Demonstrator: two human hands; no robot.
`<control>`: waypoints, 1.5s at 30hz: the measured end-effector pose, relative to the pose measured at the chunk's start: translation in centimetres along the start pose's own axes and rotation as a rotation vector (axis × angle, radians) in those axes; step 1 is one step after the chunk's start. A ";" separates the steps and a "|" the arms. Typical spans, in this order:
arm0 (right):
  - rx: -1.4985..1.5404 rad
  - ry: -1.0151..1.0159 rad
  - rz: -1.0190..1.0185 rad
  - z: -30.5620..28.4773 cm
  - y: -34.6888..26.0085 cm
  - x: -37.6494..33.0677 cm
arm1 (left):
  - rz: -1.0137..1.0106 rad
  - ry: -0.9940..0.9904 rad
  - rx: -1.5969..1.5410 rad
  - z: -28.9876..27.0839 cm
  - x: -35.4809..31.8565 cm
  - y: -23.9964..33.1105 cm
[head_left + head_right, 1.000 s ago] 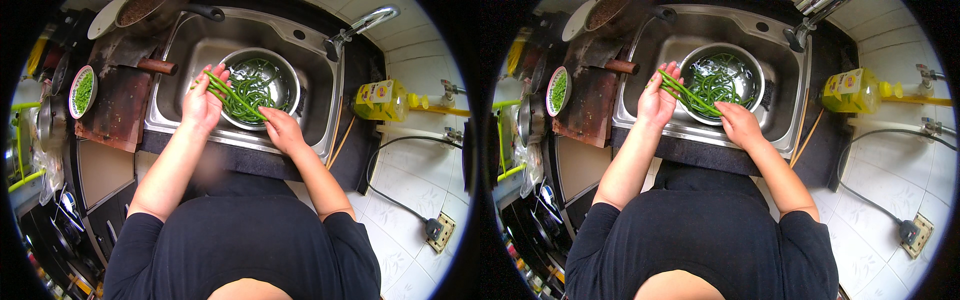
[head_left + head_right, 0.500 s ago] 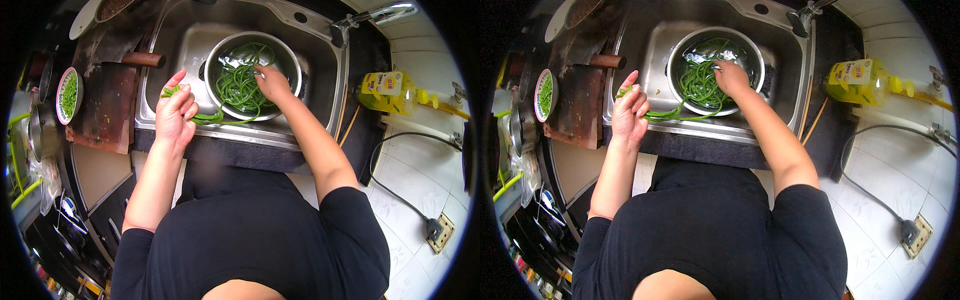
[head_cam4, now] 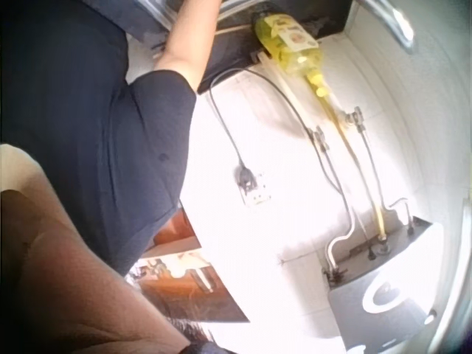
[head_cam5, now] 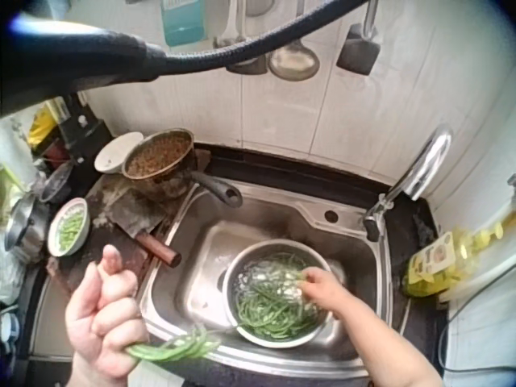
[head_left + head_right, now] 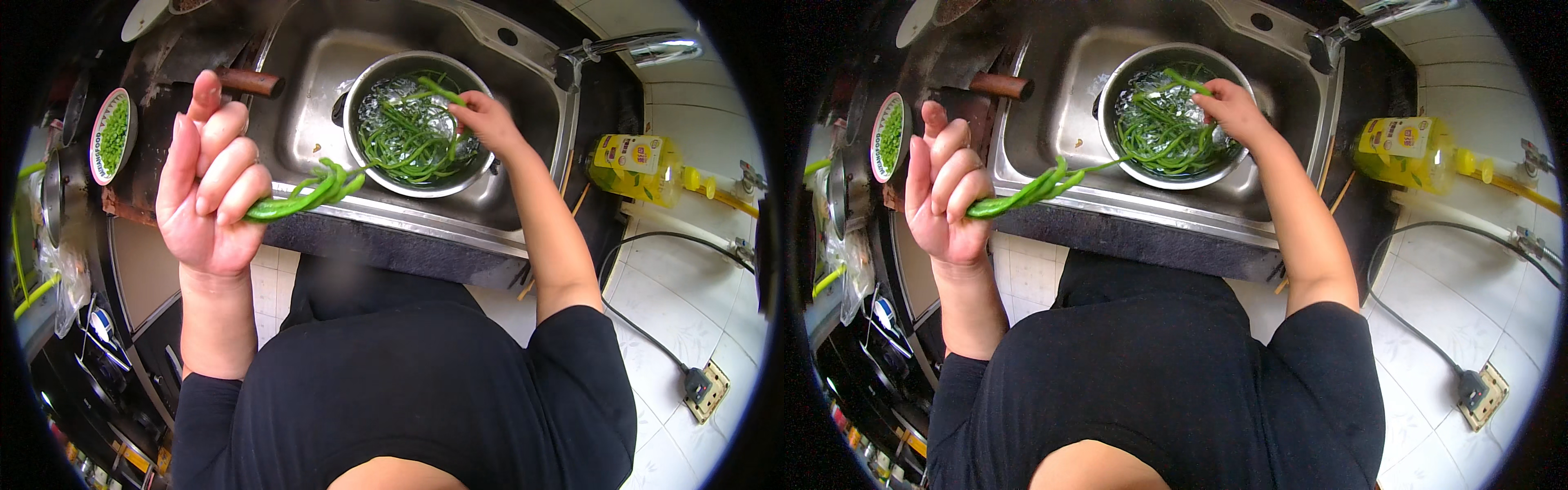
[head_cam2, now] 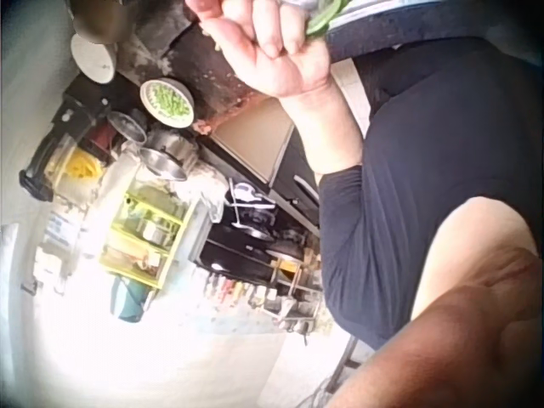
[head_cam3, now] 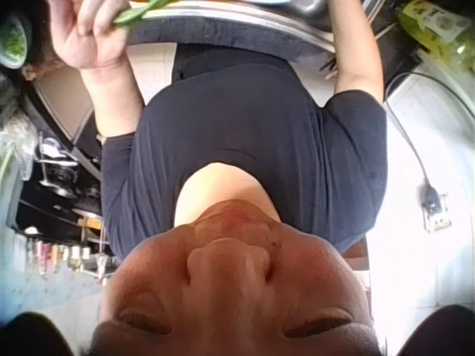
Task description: The person chops green beans into small pieces on a wooden cutting board using a cleaver. They then transfer the chopped beans into a bowl. Finally, the person washes whole green beans in a metal bowl under running water in the sink.
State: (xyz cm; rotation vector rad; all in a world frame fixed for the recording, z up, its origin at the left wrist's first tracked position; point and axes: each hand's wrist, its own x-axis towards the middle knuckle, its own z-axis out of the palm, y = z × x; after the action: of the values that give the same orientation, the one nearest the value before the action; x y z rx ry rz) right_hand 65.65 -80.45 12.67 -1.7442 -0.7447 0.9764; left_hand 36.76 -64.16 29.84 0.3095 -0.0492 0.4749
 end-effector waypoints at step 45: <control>-0.174 -0.149 -0.442 8.9 -2.1 -4.3 | 0.138 0.428 0.834 -8.9 -0.3 -8.8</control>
State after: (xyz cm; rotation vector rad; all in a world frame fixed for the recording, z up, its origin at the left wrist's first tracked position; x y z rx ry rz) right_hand 55.74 -79.30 13.93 -1.5650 -1.2809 0.7564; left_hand 40.30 -68.97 18.87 1.0183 0.5617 0.6764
